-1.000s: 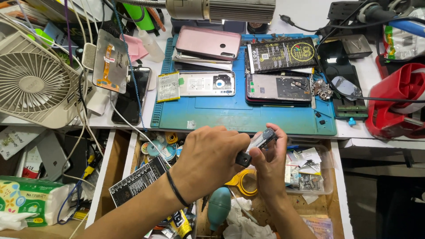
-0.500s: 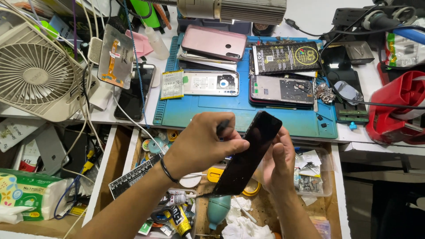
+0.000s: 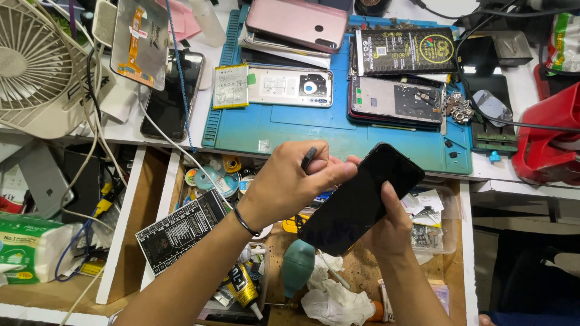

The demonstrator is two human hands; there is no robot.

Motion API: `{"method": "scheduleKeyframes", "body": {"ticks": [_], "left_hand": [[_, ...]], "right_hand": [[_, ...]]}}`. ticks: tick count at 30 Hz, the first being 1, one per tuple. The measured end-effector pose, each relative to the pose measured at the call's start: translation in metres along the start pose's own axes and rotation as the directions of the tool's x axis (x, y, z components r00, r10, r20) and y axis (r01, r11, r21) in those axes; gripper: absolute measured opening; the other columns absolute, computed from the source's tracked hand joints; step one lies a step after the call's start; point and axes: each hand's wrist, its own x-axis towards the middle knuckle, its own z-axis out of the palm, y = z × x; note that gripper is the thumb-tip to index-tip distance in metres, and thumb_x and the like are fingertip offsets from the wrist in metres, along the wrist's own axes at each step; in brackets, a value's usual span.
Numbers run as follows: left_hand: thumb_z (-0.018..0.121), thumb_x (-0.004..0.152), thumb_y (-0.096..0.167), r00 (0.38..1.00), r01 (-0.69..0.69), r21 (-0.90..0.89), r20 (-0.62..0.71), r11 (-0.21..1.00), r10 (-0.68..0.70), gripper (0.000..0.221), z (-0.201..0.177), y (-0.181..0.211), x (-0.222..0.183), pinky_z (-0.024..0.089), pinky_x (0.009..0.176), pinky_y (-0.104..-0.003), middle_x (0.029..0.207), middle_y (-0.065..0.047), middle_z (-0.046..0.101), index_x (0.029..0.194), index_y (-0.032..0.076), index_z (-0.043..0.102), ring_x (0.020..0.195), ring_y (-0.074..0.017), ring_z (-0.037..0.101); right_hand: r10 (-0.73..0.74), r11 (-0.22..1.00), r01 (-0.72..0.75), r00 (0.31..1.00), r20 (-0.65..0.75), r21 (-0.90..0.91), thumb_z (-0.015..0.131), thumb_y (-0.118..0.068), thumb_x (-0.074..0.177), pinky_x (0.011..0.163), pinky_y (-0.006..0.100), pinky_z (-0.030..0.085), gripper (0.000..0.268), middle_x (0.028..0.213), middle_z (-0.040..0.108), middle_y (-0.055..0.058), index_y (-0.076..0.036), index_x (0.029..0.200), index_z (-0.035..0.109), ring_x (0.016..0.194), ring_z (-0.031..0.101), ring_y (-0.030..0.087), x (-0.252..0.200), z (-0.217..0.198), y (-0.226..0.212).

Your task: The person is disassembling a smartphone by prying off the back cover and removing internal screws with a screwdriver.

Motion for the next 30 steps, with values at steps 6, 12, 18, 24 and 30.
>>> {"method": "scheduleKeyframes", "body": {"ticks": [6,12,18,24,30], "left_hand": [[0.022,0.096,0.072,0.969,-0.133,-0.047,-0.215,0.990,0.120,0.066,-0.034,0.001,-0.006,0.061,0.092,-0.046,0.115,-0.015,0.075,0.088,0.017,0.057,0.097,-0.0289,0.077],[0.026,0.081,0.080,0.849,-0.007,-0.441,-0.476,0.897,-0.227,0.092,-0.044,0.006,-0.032,0.040,0.034,-0.023,0.043,-0.004,0.040,0.084,0.000,0.073,0.032,-0.0152,0.045],[0.069,0.097,0.028,0.956,-0.234,-0.293,-0.243,0.927,0.165,0.037,-0.008,-0.005,-0.053,0.069,0.078,-0.032,0.091,-0.016,0.076,0.123,0.002,0.060,0.083,-0.0245,0.081],[0.057,0.107,0.036,0.880,-0.410,0.083,-0.224,0.908,0.418,0.029,0.007,-0.029,-0.058,0.056,0.104,-0.040,0.123,-0.015,0.062,0.125,0.016,0.069,0.114,-0.0274,0.069],[0.058,0.105,0.011,0.790,-0.548,0.140,-0.236,0.825,0.565,0.020,0.010,-0.035,-0.054,0.064,0.106,-0.050,0.115,-0.015,0.074,0.123,0.003,0.063,0.109,-0.0309,0.079]], "right_hand": [[0.052,0.999,-0.051,0.996,-0.079,0.014,0.056,-0.036,0.101,0.117,0.059,0.035,0.058,0.123,0.066,0.037,0.009,0.138,0.052,0.126,0.058,0.057,0.007,0.007,-0.015],[0.058,0.996,-0.039,0.970,-0.235,0.084,0.055,-0.036,0.099,0.120,0.071,0.024,0.052,0.093,0.070,0.024,0.007,0.126,0.060,0.081,0.069,0.042,0.010,0.008,-0.013],[0.049,0.996,-0.025,0.959,-0.278,0.087,0.057,-0.037,0.098,0.082,0.050,0.053,0.055,0.101,0.064,0.028,0.010,0.128,0.058,0.090,0.060,0.042,0.009,0.004,-0.008],[-0.009,1.000,0.010,0.970,-0.242,0.001,0.052,-0.036,0.100,0.117,0.064,0.033,0.053,0.093,0.068,0.026,0.009,0.125,0.060,0.090,0.066,0.035,0.012,0.008,-0.003],[0.009,0.999,-0.001,0.983,-0.181,0.041,0.047,-0.035,0.105,0.119,0.065,0.030,0.054,0.101,0.070,0.035,0.013,0.130,0.056,0.100,0.068,0.042,0.009,0.004,0.001]]}}
